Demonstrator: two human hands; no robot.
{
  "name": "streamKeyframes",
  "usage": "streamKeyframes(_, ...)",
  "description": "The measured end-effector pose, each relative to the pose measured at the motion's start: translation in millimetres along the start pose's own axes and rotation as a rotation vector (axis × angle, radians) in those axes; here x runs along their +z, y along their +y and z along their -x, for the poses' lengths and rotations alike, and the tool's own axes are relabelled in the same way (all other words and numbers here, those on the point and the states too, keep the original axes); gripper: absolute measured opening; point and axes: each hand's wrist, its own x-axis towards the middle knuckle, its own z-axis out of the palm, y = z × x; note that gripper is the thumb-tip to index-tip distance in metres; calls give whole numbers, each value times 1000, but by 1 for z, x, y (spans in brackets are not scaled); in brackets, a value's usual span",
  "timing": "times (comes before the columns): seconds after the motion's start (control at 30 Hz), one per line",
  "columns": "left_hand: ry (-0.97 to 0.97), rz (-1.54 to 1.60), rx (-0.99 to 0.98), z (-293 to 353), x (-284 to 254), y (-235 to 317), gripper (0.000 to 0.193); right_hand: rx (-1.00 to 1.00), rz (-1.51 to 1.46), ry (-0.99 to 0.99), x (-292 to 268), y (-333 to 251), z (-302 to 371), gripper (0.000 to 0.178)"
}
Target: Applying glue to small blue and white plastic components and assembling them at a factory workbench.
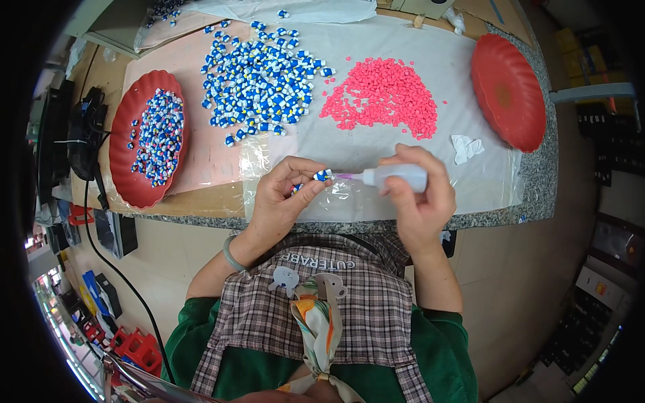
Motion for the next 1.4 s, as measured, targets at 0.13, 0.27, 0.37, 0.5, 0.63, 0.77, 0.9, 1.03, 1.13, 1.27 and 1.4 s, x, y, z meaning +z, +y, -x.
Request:
streamKeyframes(0.13,33,-37,29,2,-3,-1,20,281,-421,47,-3,13,-13,35)
streamKeyframes(0.27,67,-203,59,5,-13,0,20,436,-391,-24,-1,23,-19,35)
streamKeyframes(0.37,71,-205,16,5,-14,1,20,432,-219,-74,4,40,-21,32)
streamKeyframes(0.5,77,-180,21,5,-14,-3,20,165,354,-147,19,39,-36,21)
streamKeyframes(0.63,78,-207,87,3,-14,-6,20,-37,536,-160,29,40,-47,16)
streamKeyframes(0.77,68,-261,100,3,-15,-4,20,-43,554,-229,30,40,-52,14)
streamKeyframes(0.9,75,-254,98,3,-13,-2,20,-111,578,-292,29,38,-56,18)
streamKeyframes(1.03,151,-222,115,3,-11,-2,22,-124,627,-341,27,38,-60,18)
streamKeyframes(1.13,142,-233,104,3,-11,-1,22,-110,625,-373,26,38,-63,18)
streamKeyframes(1.27,98,-257,137,2,-12,-2,21,-70,496,-326,26,34,-60,12)
streamKeyframes(1.4,87,-256,128,2,-12,-1,21,324,-22,-374,21,24,-45,5)
